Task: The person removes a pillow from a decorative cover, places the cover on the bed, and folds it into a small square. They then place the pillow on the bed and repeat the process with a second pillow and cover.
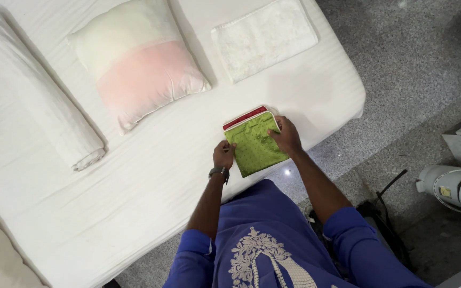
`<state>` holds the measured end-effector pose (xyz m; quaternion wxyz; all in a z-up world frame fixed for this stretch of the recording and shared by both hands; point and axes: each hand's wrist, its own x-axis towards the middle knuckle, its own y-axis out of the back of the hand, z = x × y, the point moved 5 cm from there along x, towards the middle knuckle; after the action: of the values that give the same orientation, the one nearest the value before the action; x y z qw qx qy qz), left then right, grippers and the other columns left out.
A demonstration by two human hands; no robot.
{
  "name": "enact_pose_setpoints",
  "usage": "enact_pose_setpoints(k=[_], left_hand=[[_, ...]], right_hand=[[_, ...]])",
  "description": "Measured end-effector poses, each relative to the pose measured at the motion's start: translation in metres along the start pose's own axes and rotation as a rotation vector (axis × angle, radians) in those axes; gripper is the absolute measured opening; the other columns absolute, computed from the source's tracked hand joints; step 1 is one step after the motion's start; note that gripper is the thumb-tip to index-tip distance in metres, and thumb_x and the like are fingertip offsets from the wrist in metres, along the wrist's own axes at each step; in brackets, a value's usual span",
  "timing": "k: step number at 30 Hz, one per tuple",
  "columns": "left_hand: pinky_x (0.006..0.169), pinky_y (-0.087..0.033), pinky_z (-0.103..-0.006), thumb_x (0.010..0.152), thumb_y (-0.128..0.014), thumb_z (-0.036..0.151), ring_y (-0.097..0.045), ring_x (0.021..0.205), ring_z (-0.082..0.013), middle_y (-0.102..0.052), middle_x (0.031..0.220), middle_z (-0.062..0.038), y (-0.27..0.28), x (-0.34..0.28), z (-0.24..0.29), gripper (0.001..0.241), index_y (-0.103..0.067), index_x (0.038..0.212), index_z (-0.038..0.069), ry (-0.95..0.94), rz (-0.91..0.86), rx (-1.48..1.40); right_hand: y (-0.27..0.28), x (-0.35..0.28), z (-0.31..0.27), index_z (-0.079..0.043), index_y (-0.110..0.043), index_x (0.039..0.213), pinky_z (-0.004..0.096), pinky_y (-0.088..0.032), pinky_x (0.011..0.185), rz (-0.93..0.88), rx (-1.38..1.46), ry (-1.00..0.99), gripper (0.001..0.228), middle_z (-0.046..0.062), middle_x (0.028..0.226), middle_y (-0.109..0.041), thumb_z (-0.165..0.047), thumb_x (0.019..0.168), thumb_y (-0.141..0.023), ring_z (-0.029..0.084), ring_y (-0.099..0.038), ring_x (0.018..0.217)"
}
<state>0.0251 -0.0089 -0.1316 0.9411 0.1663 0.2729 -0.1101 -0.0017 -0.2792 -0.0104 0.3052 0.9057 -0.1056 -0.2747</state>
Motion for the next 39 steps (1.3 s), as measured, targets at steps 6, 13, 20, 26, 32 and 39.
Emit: enact_pose_setpoints(k=[6,13,20,26,32,39], left_hand=[[0.107,-0.048,-0.0486,0.095,-0.076,0.034,-0.054,0.127,-0.0480,-0.050,0.136,-0.023,0.004,0.007,0.032,0.036,-0.058,0.089,0.004,-0.177,0.044,0.007],[0.096,-0.054,-0.0534,0.104,-0.067,0.041,-0.064,0.114,-0.0408,-0.059,0.127,-0.018,-0.007,0.007,0.032,0.034,-0.060,0.096,0.008,-0.103,-0.025,-0.038],[0.082,-0.053,-0.0494,0.099,-0.065,0.041,-0.067,0.094,-0.0385,-0.060,0.093,-0.013,-0.015,0.019,0.029,0.029,-0.053,0.095,0.015,-0.058,0.028,0.177],[0.081,-0.055,-0.0538,0.107,-0.053,0.039,-0.070,0.097,-0.0410,-0.066,0.099,-0.018,-0.006,0.018,0.053,0.024,-0.047,0.109,0.016,-0.035,-0.003,0.097],[0.102,-0.051,-0.0606,0.092,-0.064,0.004,-0.058,0.125,-0.0499,-0.048,0.148,-0.030,-0.010,-0.003,0.069,0.108,0.020,0.158,0.017,-0.137,-0.207,-0.034],[0.098,-0.056,-0.0673,0.093,-0.062,0.016,-0.057,0.117,-0.0604,-0.025,0.149,-0.024,-0.021,-0.071,0.055,0.085,-0.018,0.164,0.032,-0.155,-0.335,0.441]], right_hand=[[-0.025,0.032,0.053,-0.008,-0.049,0.133,0.051,-0.051,0.093,0.005,0.292,-0.090,0.053,0.019,0.122,-0.067,-0.039,0.097,-0.074,0.036,-0.066,0.114],[0.006,-0.024,-0.014,-0.001,-0.040,0.148,0.068,-0.045,0.100,0.115,0.323,0.064,0.057,0.033,0.138,-0.054,-0.040,0.109,-0.053,0.053,-0.053,0.128],[-0.015,0.026,0.039,-0.011,-0.054,0.123,0.057,-0.054,0.079,0.280,-0.092,0.171,0.039,0.008,0.108,-0.052,-0.046,0.114,-0.041,0.036,-0.062,0.099],[-0.011,0.027,0.008,-0.011,-0.051,0.126,0.061,-0.054,0.078,0.374,0.038,0.256,0.032,0.013,0.117,-0.050,-0.039,0.113,-0.045,0.041,-0.060,0.104],[-0.010,0.017,-0.015,-0.013,-0.041,0.153,0.063,-0.052,0.091,0.338,-0.236,0.104,0.052,0.016,0.132,-0.053,-0.038,0.108,-0.048,0.038,-0.059,0.118],[-0.061,-0.058,-0.046,-0.019,-0.052,0.150,0.060,-0.036,0.109,0.395,-0.726,0.828,0.069,0.018,0.152,-0.050,-0.062,0.096,-0.049,0.040,-0.048,0.138]])
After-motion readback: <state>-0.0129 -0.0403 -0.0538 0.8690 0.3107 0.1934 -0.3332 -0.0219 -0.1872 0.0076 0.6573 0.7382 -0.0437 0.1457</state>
